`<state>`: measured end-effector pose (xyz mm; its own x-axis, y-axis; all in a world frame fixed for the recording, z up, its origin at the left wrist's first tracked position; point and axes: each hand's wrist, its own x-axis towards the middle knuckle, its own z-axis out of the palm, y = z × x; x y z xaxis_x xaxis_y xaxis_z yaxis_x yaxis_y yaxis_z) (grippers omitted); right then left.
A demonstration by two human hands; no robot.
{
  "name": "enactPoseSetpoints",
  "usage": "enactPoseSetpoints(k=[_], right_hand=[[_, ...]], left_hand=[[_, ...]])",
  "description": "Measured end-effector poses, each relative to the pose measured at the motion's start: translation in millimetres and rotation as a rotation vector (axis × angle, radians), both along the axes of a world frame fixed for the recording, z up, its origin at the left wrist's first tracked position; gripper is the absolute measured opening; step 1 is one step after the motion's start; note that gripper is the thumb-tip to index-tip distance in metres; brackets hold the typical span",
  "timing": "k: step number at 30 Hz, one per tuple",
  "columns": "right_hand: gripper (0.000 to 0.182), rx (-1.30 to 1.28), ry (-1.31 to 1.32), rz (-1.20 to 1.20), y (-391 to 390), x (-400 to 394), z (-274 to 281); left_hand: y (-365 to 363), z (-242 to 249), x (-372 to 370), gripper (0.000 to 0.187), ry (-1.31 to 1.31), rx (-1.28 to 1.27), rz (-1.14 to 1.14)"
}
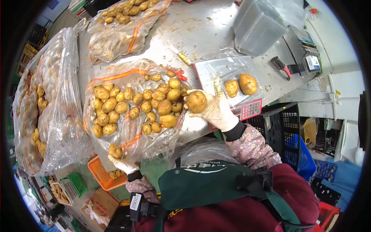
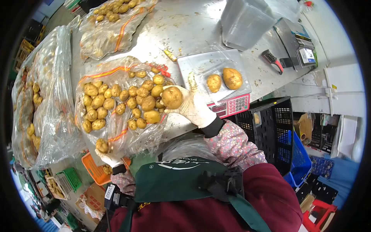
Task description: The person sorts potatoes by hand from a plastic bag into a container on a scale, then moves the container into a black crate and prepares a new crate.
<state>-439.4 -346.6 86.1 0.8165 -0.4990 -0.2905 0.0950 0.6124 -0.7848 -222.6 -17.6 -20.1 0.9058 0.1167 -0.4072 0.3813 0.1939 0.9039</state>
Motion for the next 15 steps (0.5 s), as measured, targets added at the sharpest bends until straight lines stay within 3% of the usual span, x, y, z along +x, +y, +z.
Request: enactPoseSetpoints(k=[2,5,6,7,9,11,13,15], right_hand=[[0.09,0.648,-0.192,-0.165,-9,-15,14],[0.086,0.555,-0.213,-0.157,-20,-38,2],[0.08,0.176,-0.171,-0.097,-23,-46,-3],[0.08,0.176,-0.174,-0.101,-25,-55,-1],[0.023,-0.759,0.395,-0.426,-29,-70,3],[0.019,-1.231,0.479,-0.623,-40,-89,-9],[0.028,-1.271,0.529,-0.63,-55,-109,-34],[0.033,-1.466,0.592,-0.473,-68,-123,-50]], left_hand=[[-21,15,-13,0.059,-0.157,-0.001,0.017],[-47,29,-24,0.055,-0.228,-0.023,-0.079],[-55,33,-29,0.053,-0.201,-0.028,-0.126],[-63,33,-35,0.053,-0.204,-0.029,-0.13],[-83,33,-48,0.046,-0.011,-0.259,-0.4],[-110,35,-64,0.049,-0.045,-0.196,-0.533],[-140,35,-79,0.047,-0.193,-0.131,-0.546],[-147,12,-79,0.047,-0.423,0.103,-0.664]])
